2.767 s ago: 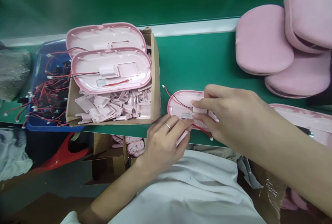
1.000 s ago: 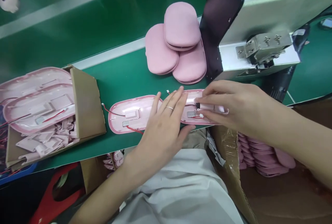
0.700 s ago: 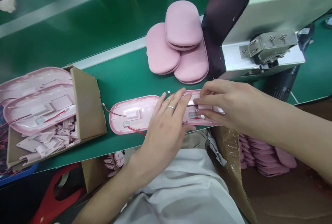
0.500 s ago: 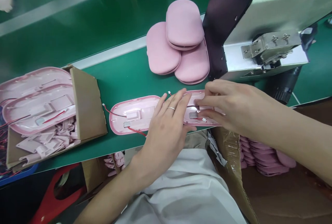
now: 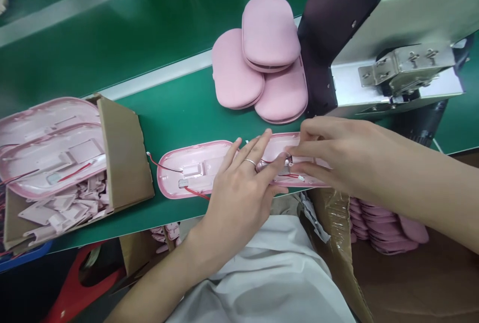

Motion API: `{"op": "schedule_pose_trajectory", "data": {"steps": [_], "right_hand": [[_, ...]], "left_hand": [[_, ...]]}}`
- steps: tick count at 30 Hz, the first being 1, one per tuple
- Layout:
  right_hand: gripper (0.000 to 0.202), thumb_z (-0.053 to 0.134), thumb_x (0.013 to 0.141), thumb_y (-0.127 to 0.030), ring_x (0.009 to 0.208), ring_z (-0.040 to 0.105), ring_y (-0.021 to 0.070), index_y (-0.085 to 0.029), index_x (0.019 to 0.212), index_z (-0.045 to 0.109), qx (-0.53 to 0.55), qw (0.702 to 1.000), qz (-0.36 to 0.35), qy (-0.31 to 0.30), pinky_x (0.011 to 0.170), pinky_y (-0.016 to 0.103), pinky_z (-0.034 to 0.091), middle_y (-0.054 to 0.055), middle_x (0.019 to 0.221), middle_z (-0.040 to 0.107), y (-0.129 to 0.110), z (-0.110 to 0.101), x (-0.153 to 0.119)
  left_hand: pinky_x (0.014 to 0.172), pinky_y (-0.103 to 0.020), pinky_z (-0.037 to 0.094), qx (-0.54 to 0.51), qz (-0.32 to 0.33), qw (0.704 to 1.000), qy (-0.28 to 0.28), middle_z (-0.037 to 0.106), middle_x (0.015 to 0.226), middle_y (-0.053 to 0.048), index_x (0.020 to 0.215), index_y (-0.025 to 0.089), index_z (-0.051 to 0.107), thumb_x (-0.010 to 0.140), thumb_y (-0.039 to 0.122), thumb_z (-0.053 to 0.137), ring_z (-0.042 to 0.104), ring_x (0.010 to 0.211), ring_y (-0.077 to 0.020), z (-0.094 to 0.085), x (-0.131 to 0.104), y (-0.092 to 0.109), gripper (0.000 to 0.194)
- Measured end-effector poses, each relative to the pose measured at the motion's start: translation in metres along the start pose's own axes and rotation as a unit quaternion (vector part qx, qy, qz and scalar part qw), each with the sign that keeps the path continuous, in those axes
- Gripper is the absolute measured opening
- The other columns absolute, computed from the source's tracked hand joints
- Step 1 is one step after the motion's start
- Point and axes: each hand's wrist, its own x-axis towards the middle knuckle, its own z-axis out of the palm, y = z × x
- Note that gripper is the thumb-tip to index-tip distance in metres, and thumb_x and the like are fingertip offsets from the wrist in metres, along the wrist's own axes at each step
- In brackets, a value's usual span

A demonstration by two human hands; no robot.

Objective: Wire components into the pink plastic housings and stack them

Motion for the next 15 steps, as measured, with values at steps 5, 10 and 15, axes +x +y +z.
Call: {"op": "schedule_pose_trajectory", "data": {"steps": [5, 10, 15], "right_hand": [[0.049, 0.043, 0.117, -0.038, 0.088, 0.052, 0.0054, -0.02, 0.089, 0.079, -0.015, 0.999, -0.017, 0.037, 0.08, 0.026, 0.043, 0.002, 0.096, 0.063, -0.0011, 0.0048, -0.0062], [0.05, 0.038, 0.118, -0.038, 0.086, 0.05, 0.0096, -0.018, 0.094, 0.078, -0.059, 0.997, -0.026, 0.037, 0.072, 0.03, 0.038, 0.005, 0.096, 0.06, -0.0018, 0.0057, -0.0076], [0.054, 0.031, 0.118, -0.031, 0.087, 0.052, 0.0096, -0.022, 0.091, 0.077, -0.061, 0.993, -0.092, 0.037, 0.078, 0.03, 0.044, 0.003, 0.095, 0.061, 0.005, 0.0055, -0.0027]], "left_hand": [[0.131, -0.057, 0.038, 0.008, 0.006, 1.0, -0.009, 0.048, 0.168, -0.018, 0.15, 0.018, 0.063, 0.106, 0.02, 0.057, 0.052, 0.152, -0.0298, -0.0049, 0.0019, -0.0016, 0.045], [0.127, -0.058, 0.041, 0.015, 0.004, 1.0, 0.005, 0.049, 0.166, -0.022, 0.148, 0.014, 0.065, 0.108, 0.023, 0.05, 0.056, 0.149, -0.0333, -0.003, 0.0017, 0.0032, 0.044], [0.125, -0.061, 0.042, 0.022, 0.007, 1.0, 0.021, 0.048, 0.165, -0.025, 0.144, 0.008, 0.067, 0.106, 0.022, 0.049, 0.055, 0.148, -0.0365, 0.0017, 0.001, 0.0062, 0.044]]}}
